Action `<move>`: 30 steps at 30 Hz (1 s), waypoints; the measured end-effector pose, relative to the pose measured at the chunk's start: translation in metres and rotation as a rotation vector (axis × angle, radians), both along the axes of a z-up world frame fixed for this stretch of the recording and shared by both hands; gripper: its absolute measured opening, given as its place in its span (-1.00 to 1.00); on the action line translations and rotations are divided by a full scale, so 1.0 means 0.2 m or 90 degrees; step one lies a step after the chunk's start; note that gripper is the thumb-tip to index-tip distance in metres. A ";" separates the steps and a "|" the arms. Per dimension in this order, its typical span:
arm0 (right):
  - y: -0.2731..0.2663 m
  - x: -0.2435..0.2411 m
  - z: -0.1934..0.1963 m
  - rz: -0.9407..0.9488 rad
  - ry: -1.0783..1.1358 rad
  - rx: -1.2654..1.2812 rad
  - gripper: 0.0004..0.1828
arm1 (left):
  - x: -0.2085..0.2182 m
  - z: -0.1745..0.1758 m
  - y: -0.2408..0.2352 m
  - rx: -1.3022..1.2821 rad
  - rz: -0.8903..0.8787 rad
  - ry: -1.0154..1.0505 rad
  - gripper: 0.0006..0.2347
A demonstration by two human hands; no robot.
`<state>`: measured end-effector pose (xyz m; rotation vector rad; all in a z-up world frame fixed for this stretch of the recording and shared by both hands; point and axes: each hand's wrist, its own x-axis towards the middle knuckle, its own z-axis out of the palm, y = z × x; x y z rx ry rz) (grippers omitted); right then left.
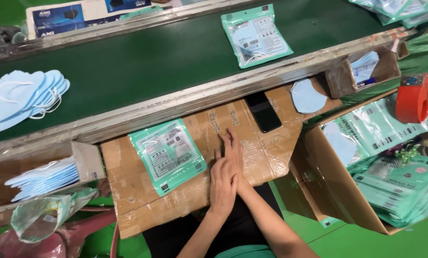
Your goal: The person stacks blue face masks, aligns the ear loops, and inserts a stack into a green plastic pouch. They press the pouch closed and place finished pouches into a cardboard box, while taking loose masks from the conveyor belt beside the work table.
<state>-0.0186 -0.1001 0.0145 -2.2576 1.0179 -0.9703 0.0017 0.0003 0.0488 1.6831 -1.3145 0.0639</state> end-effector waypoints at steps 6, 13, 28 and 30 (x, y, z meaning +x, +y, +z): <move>0.00 -0.01 -0.03 -0.025 -0.015 -0.016 -0.46 | -0.03 -0.24 0.03 0.111 0.024 -0.068 -0.59; -0.01 0.00 -0.03 -0.066 0.018 0.006 -0.43 | 0.00 -0.19 0.03 0.079 -0.020 -0.066 -0.72; -0.02 -0.03 -0.06 -0.026 0.003 -0.022 -0.54 | -0.02 -0.02 -0.01 0.012 -0.038 -0.011 -0.61; -0.02 -0.04 -0.05 -0.015 0.000 -0.012 -0.56 | -0.03 -0.05 -0.01 0.051 0.009 -0.020 -0.62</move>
